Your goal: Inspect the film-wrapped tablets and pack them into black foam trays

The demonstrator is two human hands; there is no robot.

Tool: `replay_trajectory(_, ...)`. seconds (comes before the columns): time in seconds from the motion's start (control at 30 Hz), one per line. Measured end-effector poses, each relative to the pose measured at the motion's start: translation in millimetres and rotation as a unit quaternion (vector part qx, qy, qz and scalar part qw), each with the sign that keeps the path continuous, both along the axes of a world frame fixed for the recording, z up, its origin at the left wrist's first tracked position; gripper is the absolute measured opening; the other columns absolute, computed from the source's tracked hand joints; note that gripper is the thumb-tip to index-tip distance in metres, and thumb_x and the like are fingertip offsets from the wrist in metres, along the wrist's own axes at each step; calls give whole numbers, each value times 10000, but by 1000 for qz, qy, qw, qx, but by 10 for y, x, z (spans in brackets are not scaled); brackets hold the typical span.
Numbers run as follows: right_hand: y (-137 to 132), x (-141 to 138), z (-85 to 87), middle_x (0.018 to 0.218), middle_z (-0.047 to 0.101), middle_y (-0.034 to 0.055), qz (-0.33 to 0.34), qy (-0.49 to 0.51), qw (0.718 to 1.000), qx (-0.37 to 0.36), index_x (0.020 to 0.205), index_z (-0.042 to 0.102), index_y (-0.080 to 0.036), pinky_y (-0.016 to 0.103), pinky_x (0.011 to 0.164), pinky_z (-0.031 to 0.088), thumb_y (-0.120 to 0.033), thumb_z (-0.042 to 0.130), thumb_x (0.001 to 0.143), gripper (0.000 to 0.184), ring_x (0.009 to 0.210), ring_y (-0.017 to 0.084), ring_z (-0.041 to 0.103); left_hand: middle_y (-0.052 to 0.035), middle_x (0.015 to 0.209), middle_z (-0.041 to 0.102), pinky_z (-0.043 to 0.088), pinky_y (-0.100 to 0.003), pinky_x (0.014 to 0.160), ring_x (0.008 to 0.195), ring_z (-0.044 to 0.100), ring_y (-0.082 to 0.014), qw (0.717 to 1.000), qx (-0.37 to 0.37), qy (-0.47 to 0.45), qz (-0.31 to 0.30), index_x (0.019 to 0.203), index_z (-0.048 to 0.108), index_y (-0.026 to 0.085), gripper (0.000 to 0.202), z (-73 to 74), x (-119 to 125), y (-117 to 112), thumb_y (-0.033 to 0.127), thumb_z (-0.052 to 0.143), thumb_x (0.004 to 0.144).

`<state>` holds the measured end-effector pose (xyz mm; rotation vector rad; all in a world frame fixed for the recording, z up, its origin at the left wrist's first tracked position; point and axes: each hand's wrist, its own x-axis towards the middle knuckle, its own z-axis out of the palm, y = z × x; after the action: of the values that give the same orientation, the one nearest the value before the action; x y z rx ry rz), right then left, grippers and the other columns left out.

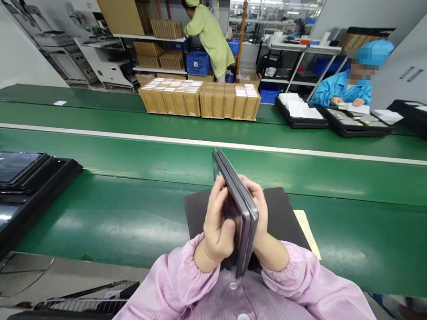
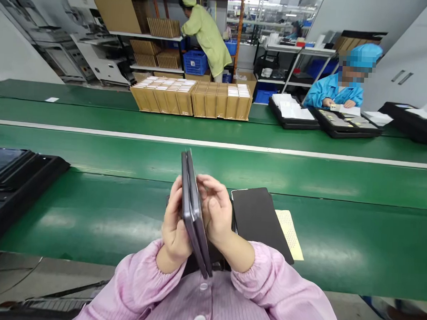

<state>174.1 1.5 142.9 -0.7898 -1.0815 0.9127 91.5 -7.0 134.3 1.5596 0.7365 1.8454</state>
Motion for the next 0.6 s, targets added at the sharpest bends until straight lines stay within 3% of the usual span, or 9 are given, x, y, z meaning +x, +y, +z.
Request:
replay_trajectory(0.07, 45, 19, -52, 1253, 571, 83, 5, -26, 999, 27, 1113, 567, -266, 454, 1002, 448, -579, 477, 851, 418, 1171, 267, 540, -41, 1543, 273, 304, -491, 1123, 1399, 261, -318, 998, 49, 36, -28, 1407, 371, 339, 570, -92, -36, 69, 541, 436, 879)
replay_trajectory(0.13, 60, 63, -130, 1251, 577, 89, 29, -44, 998, 24, 1117, 587, -259, 457, 1025, 425, -573, 494, 854, 420, 1190, 272, 526, -73, 1558, 223, 269, -522, 1129, 1411, 209, -338, 995, 50, 73, -51, 1431, 328, 317, 626, -252, -47, 112, 542, 467, 863)
replay_trajectory(0.23, -12, 194, -198, 1157, 641, 75, 76, -21, 997, 22, 1007, 644, -262, 448, 985, 459, -573, 534, 845, 368, 1128, 274, 575, -98, 1550, 242, 197, -562, 1138, 1421, 178, -341, 993, 85, 68, -44, 1419, 341, 301, 619, -535, 14, 73, 492, 508, 854)
replay_trajectory(0.33, -150, 374, -110, 1094, 666, 69, 131, -19, 991, -25, 1011, 663, -257, 438, 932, 492, -553, 565, 836, 357, 1054, 274, 613, -114, 1522, 299, 153, -552, 1150, 1423, 196, -324, 987, 144, 68, -17, 1411, 333, 278, 656, -719, 123, -27, 488, 538, 824)
replay_trajectory(0.43, -233, 538, 76, 1129, 659, 71, 202, -35, 973, -103, 1103, 654, -247, 443, 955, 472, -510, 617, 808, 397, 1056, 280, 613, -106, 1514, 309, 169, -525, 1149, 1415, 233, -308, 981, 170, 91, 8, 1401, 324, 276, 683, -750, 183, -77, 500, 556, 799)
replay_trajectory(0.6, -157, 720, 320, 1219, 631, 62, 315, -57, 932, -169, 1144, 660, -245, 451, 1030, 409, -400, 718, 752, 425, 1165, 274, 558, -64, 1546, 241, 157, -432, 1166, 1436, 181, -245, 978, 190, 90, 14, 1382, 328, 274, 631, -693, 171, -42, 453, 544, 817)
